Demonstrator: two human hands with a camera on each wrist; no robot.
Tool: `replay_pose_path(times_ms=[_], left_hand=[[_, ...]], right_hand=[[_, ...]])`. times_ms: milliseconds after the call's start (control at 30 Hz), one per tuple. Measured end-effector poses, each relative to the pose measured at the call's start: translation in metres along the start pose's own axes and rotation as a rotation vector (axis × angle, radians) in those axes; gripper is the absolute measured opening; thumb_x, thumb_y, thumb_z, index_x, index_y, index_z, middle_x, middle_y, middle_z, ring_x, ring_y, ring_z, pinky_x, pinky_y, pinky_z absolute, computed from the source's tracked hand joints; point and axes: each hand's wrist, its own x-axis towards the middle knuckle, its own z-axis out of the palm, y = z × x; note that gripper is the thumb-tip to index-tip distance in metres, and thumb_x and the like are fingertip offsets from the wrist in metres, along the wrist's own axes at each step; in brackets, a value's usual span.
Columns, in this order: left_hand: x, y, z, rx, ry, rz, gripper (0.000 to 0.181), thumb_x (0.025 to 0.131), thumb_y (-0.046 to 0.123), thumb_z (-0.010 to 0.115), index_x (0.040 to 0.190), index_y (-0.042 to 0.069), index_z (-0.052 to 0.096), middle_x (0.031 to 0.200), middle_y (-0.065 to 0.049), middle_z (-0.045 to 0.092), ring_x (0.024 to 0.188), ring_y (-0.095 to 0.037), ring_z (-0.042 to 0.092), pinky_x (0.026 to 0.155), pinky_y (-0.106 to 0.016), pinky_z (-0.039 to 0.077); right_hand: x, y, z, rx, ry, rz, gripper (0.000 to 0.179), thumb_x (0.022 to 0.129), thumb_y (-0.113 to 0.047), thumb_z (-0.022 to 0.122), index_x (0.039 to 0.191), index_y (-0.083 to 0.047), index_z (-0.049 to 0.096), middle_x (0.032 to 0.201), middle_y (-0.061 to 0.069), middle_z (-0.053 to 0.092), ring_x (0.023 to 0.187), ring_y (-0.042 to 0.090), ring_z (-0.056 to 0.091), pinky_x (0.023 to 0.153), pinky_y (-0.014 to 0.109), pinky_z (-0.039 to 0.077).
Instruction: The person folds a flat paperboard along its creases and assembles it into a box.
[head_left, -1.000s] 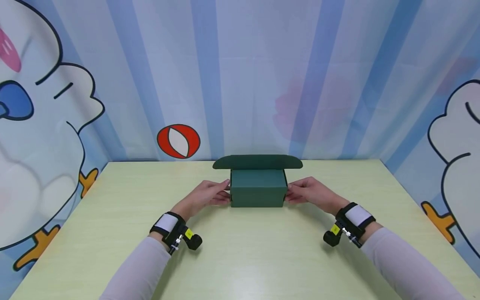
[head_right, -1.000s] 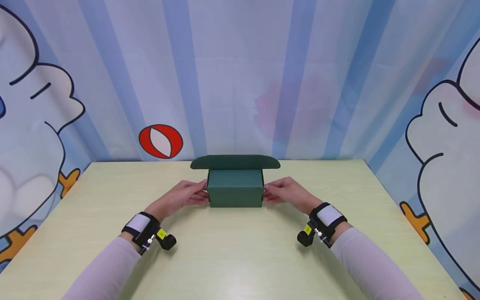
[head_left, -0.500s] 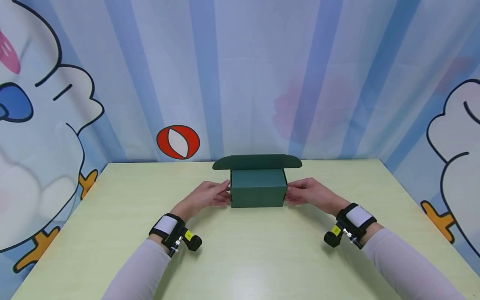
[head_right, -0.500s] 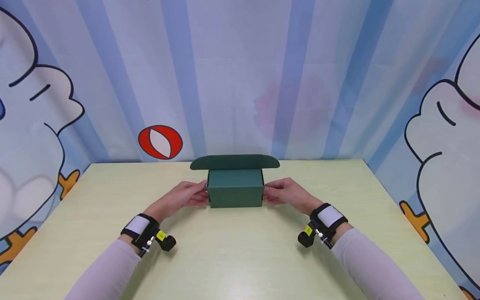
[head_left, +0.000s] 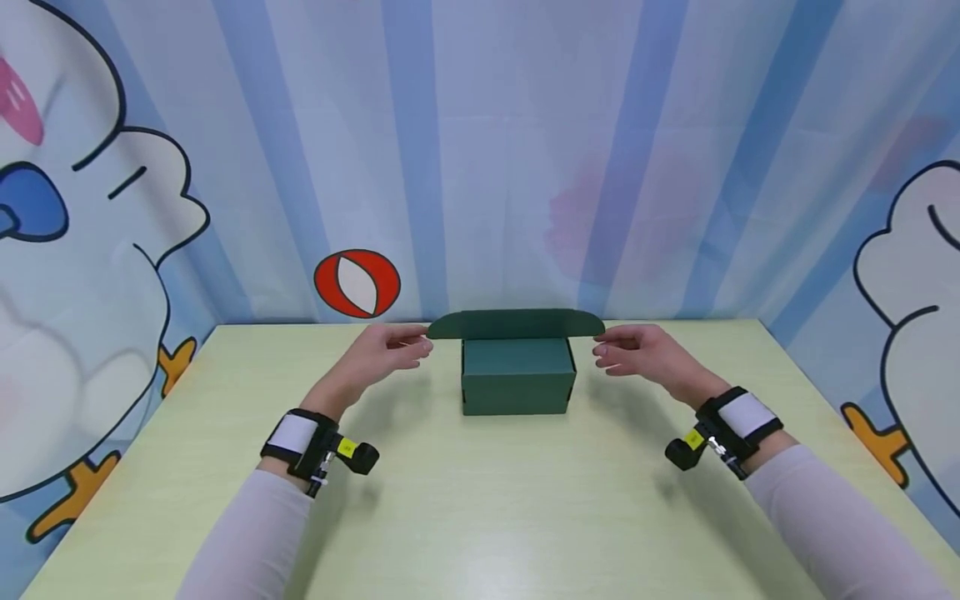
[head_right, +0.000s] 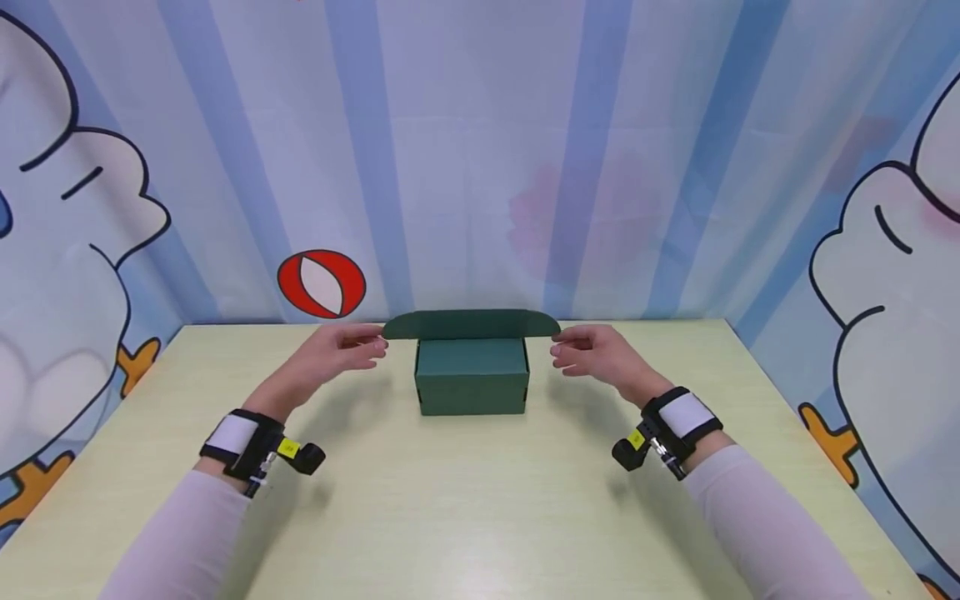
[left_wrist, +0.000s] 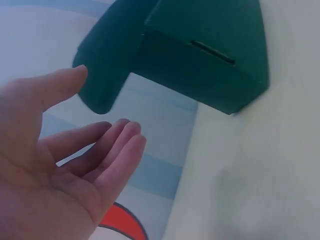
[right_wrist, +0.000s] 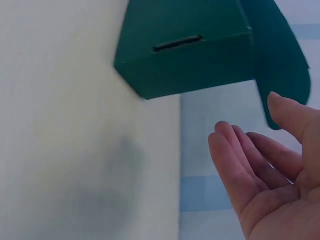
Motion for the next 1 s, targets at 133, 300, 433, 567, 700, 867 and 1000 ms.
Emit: replay_pose_path(times_ms=[133, 300, 433, 567, 700, 867, 1000], left_hand=[[0.002, 0.011, -0.005, 0.102, 0.085, 0.039, 0.052, 0.097, 0.034, 0.063, 0.143, 0.013, 0.053, 0.129, -0.012, 0.064, 0.118, -0.03, 0.061, 0.1, -0.047, 0.053], [0.007, 0.02, -0.005, 0.224, 0.155, 0.137, 0.046, 0.096, 0.032, 0.065, 0.137, 0.013, 0.059, 0.124, -0.011, 0.068, 0.116, -0.029, 0.062, 0.092, -0.044, 0.057], [0.01, 0.027, -0.002, 0.285, 0.164, 0.197, 0.041, 0.095, 0.028, 0.066, 0.132, 0.01, 0.064, 0.123, -0.011, 0.07, 0.112, -0.029, 0.066, 0.092, -0.043, 0.058], [0.012, 0.036, 0.003, 0.337, 0.162, 0.219, 0.039, 0.095, 0.025, 0.065, 0.131, 0.009, 0.065, 0.121, -0.012, 0.071, 0.109, -0.029, 0.068, 0.092, -0.043, 0.058], [0.012, 0.044, 0.007, 0.369, 0.16, 0.219, 0.036, 0.096, 0.023, 0.064, 0.13, 0.008, 0.066, 0.119, -0.012, 0.072, 0.105, -0.028, 0.07, 0.09, -0.042, 0.059], [0.013, 0.046, 0.008, 0.385, 0.167, 0.215, 0.034, 0.097, 0.022, 0.063, 0.128, 0.008, 0.068, 0.118, -0.012, 0.072, 0.103, -0.027, 0.07, 0.089, -0.042, 0.059], [0.013, 0.044, 0.009, 0.396, 0.176, 0.223, 0.03, 0.097, 0.02, 0.063, 0.125, 0.009, 0.07, 0.117, -0.011, 0.073, 0.103, -0.027, 0.069, 0.088, -0.042, 0.059]], right_hand=[[-0.002, -0.013, -0.013, -0.062, 0.078, 0.023, 0.055, 0.1, -0.031, 0.059, 0.144, -0.001, 0.046, 0.138, 0.023, 0.058, 0.123, 0.034, 0.061, 0.099, 0.039, 0.054], [-0.004, -0.028, -0.02, -0.148, 0.128, 0.006, 0.049, 0.1, -0.029, 0.058, 0.142, -0.004, 0.05, 0.139, 0.021, 0.057, 0.123, 0.033, 0.06, 0.101, 0.042, 0.053], [-0.003, -0.038, -0.019, -0.251, 0.129, -0.025, 0.047, 0.099, -0.026, 0.06, 0.141, -0.006, 0.053, 0.14, 0.02, 0.058, 0.126, 0.036, 0.058, 0.104, 0.051, 0.05], [-0.001, -0.043, -0.014, -0.328, 0.137, -0.062, 0.044, 0.099, -0.023, 0.06, 0.139, -0.005, 0.056, 0.138, 0.02, 0.06, 0.127, 0.037, 0.058, 0.102, 0.053, 0.05], [0.002, -0.044, -0.01, -0.35, 0.151, -0.097, 0.041, 0.099, -0.018, 0.06, 0.136, -0.003, 0.059, 0.133, 0.022, 0.063, 0.123, 0.038, 0.061, 0.099, 0.051, 0.052], [0.004, -0.044, -0.007, -0.362, 0.156, -0.111, 0.038, 0.099, -0.015, 0.06, 0.134, 0.0, 0.06, 0.129, 0.024, 0.065, 0.119, 0.039, 0.063, 0.097, 0.05, 0.053], [0.003, -0.044, -0.006, -0.375, 0.169, -0.114, 0.036, 0.099, -0.015, 0.059, 0.132, 0.0, 0.061, 0.129, 0.023, 0.065, 0.119, 0.039, 0.063, 0.097, 0.051, 0.054]])
